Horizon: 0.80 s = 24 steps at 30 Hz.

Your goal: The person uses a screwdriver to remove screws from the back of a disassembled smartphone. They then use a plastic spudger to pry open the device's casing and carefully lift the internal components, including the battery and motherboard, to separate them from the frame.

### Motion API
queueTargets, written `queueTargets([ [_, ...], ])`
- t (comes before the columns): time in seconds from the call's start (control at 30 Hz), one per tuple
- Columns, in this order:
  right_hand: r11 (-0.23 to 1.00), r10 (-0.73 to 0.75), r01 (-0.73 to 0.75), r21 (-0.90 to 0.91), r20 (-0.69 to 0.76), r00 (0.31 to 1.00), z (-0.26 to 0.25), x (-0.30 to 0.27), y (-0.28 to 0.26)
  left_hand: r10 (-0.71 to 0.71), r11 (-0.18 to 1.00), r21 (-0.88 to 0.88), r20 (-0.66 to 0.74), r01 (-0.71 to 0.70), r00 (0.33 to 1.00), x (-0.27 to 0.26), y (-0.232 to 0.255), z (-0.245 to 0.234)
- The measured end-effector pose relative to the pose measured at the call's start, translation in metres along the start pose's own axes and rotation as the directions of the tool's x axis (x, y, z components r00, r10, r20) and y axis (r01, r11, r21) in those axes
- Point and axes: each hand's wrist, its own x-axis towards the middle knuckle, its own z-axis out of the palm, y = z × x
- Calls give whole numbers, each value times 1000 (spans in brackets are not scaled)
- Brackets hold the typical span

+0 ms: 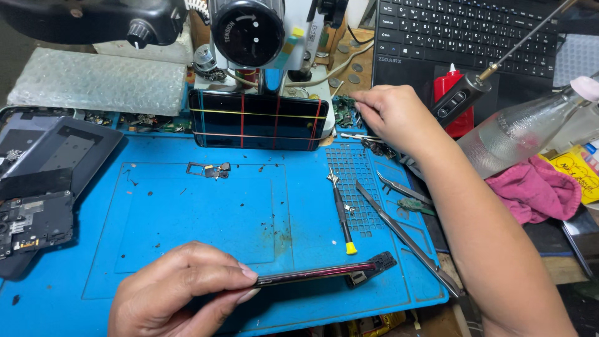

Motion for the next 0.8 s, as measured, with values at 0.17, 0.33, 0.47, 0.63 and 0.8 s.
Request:
queueTargets([
  [0.17, 1000, 8, -10, -22, -75, 997, 2, 0, -3, 2, 1000, -6, 18, -2, 1000, 1, 0, -1],
  [0.33, 986, -150, 150, -73, 17, 989, -2, 0, -14, 3, 1000, -3, 22, -3, 1000, 2, 0, -2],
  [0.47, 978, -157, 169, -120, 109, 982, -1, 1, -19, -8, 1000, -10, 13, 8, 1000, 0, 1, -1],
  [0.63, 945, -171, 200, -258, 129, 977, 3, 4, -22, 0, 1000, -23, 34, 0, 999, 1, 0, -3],
  [0.8, 946, -182, 210, -246, 133, 974, 8, 7, -17, -25, 1000, -9, 54, 25, 998, -1, 2, -5],
])
